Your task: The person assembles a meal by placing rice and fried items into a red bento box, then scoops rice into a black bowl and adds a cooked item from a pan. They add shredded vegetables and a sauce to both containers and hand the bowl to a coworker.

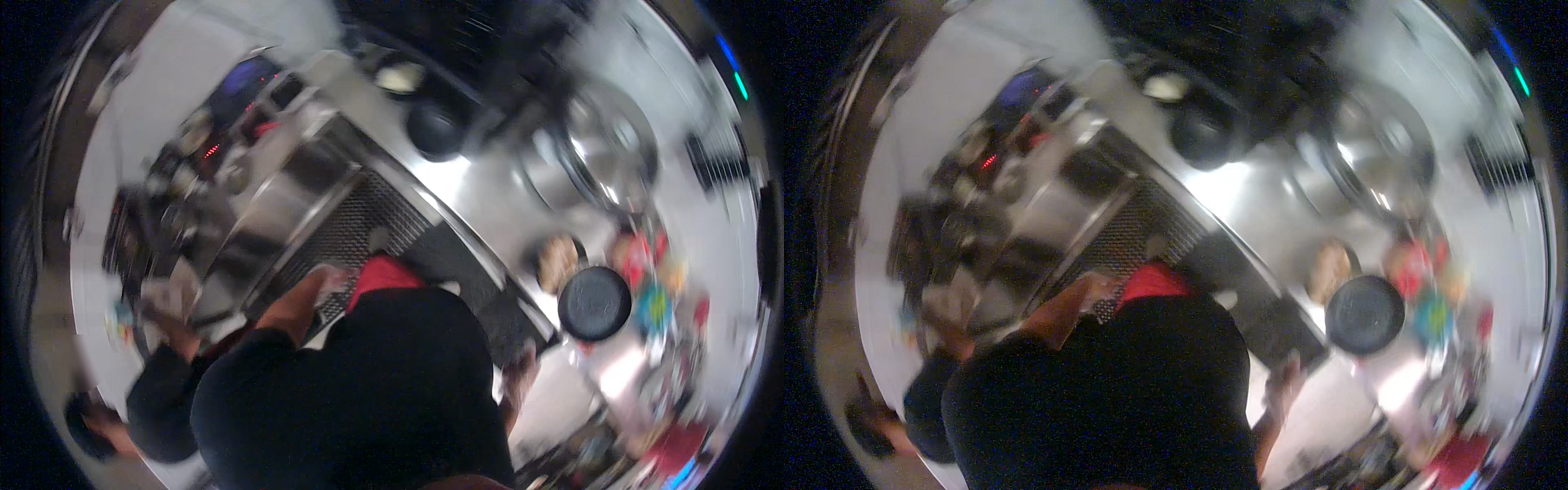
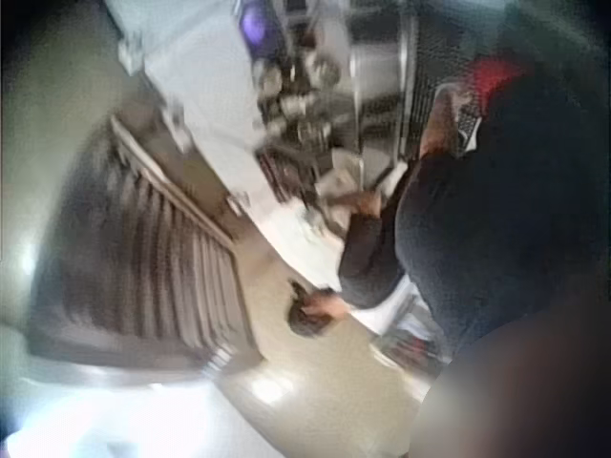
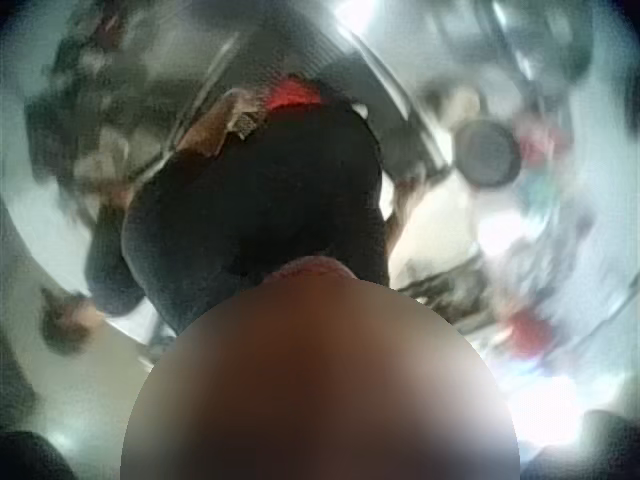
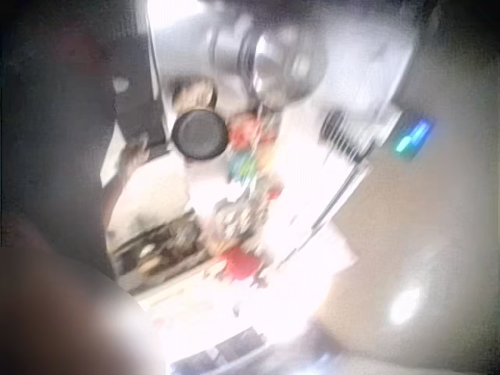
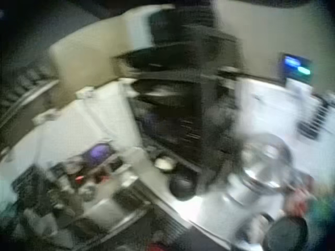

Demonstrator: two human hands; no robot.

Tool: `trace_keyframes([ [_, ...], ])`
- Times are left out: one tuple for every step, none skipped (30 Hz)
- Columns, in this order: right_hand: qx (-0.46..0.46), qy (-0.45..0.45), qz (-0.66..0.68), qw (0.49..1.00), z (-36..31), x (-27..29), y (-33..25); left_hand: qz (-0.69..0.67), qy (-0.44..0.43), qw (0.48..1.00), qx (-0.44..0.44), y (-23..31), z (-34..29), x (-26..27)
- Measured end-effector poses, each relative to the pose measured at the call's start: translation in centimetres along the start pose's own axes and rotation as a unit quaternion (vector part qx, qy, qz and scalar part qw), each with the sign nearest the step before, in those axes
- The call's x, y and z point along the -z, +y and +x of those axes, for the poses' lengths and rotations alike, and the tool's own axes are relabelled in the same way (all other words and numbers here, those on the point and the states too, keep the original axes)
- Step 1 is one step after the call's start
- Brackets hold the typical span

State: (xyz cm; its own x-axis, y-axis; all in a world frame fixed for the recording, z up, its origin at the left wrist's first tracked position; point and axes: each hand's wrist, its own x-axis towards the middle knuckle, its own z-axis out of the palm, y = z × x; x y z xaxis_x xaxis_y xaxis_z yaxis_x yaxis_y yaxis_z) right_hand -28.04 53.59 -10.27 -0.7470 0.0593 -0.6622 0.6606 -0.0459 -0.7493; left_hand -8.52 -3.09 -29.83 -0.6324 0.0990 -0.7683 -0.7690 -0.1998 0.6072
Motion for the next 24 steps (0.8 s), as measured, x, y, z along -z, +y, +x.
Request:
trace_keyframes([
  [-0.054, -0.007, 0.044, 0.998, -0.2, -0.3, -0.1, 0.170, 0.004, 0.985, -0.014, 0.0, 0.8, 0.4],
  [-0.079, -0.009, -0.004, 0.997, -0.5, -0.7, -0.6, 0.291, 0.021, 0.957, -0.002, 0.1, 1.4, 1.0],
  [-0.063, -0.041, -0.012, 0.997, -0.7, -1.6, -1.2, 0.359, 0.028, 0.933, -0.004, 0.5, 2.0, 1.8],
  [-0.055, -0.038, -0.045, 0.997, -1.2, -2.8, -2.2, 0.401, 0.033, 0.915, -0.012, 1.0, 2.5, 2.7],
  [-0.061, -0.093, -0.088, 0.990, -1.3, -4.0, -3.7, 0.399, 0.049, 0.915, -0.005, 1.3, 2.7, 3.7],
  [-0.067, -0.143, -0.134, 0.978, -1.6, -5.6, -5.6, 0.444, 0.044, 0.894, -0.034, 1.7, 2.7, 4.7],
  [-0.072, -0.191, -0.172, 0.964, -1.8, -8.0, -7.2, 0.443, 0.048, 0.894, -0.047, 1.8, 2.5, 5.8],
  [0.042, -0.198, -0.294, 0.934, -1.3, -11.6, -8.4, 0.478, 0.050, 0.874, -0.075, 1.6, 2.0, 6.7],
  [0.056, -0.229, -0.316, 0.919, -1.1, -14.7, -10.1, 0.439, 0.061, 0.893, -0.081, 1.2, 1.6, 7.6],
  [0.029, -0.247, -0.338, 0.908, -0.3, -18.8, -11.5, 0.368, 0.082, 0.924, -0.069, 0.2, 0.9, 8.5],
  [-0.035, -0.323, -0.259, 0.910, 0.3, -23.0, -12.9, 0.296, 0.100, 0.948, -0.055, -1.4, 0.0, 9.2],
  [-0.066, -0.362, -0.262, 0.892, 1.3, -27.4, -13.6, 0.224, 0.120, 0.966, -0.040, -3.3, -1.0, 9.3],
  [-0.048, -0.378, -0.364, 0.850, 2.6, -33.3, -13.8, 0.138, 0.143, 0.980, -0.032, -5.5, -2.1, 10.0],
  [-0.062, -0.400, -0.396, 0.824, 3.5, -39.0, -13.4, 0.010, 0.155, 0.987, -0.035, -8.0, -3.2, 10.2],
  [-0.064, -0.466, -0.324, 0.821, 4.2, -44.8, -12.3, -0.187, 0.119, 0.973, -0.067, -10.1, -4.2, 10.7],
  [-0.088, -0.468, -0.330, 0.815, 4.8, -50.7, -10.9, -0.450, 0.039, 0.884, -0.118, -12.1, -5.2, 11.1],
  [-0.079, -0.521, -0.322, 0.787, 5.5, -56.7, -9.6, -0.672, -0.072, 0.725, -0.129, -13.8, -5.8, 11.0],
  [-0.049, -0.543, -0.353, 0.760, 6.1, -62.6, -8.1, -0.732, -0.141, 0.648, -0.159, -15.2, -6.5, 10.8],
  [0.025, -0.552, -0.346, 0.758, 6.1, -68.3, -6.0, -0.759, -0.066, 0.628, -0.157, -16.4, -7.7, 9.8],
  [0.246, -0.601, -0.374, 0.662, 6.1, -73.1, -4.1, -0.776, -0.038, 0.605, -0.176, -17.2, -8.8, 8.8],
  [0.406, -0.601, -0.348, 0.594, 5.9, -78.0, -2.1, -0.784, -0.094, 0.587, -0.178, -17.7, -9.6, 8.5],
  [0.303, -0.601, -0.343, 0.655, 5.8, -81.7, -0.2, -0.787, -0.181, 0.560, -0.186, -17.9, -10.5, 8.0],
  [0.195, -0.584, -0.323, 0.719, 5.6, -85.5, 1.8, -0.802, -0.070, 0.569, -0.168, -18.2, -11.8, 6.4],
  [0.103, -0.561, -0.283, 0.771, 5.4, -89.3, 3.8, -0.770, 0.089, 0.620, -0.122, -18.2, -12.7, 5.6],
])
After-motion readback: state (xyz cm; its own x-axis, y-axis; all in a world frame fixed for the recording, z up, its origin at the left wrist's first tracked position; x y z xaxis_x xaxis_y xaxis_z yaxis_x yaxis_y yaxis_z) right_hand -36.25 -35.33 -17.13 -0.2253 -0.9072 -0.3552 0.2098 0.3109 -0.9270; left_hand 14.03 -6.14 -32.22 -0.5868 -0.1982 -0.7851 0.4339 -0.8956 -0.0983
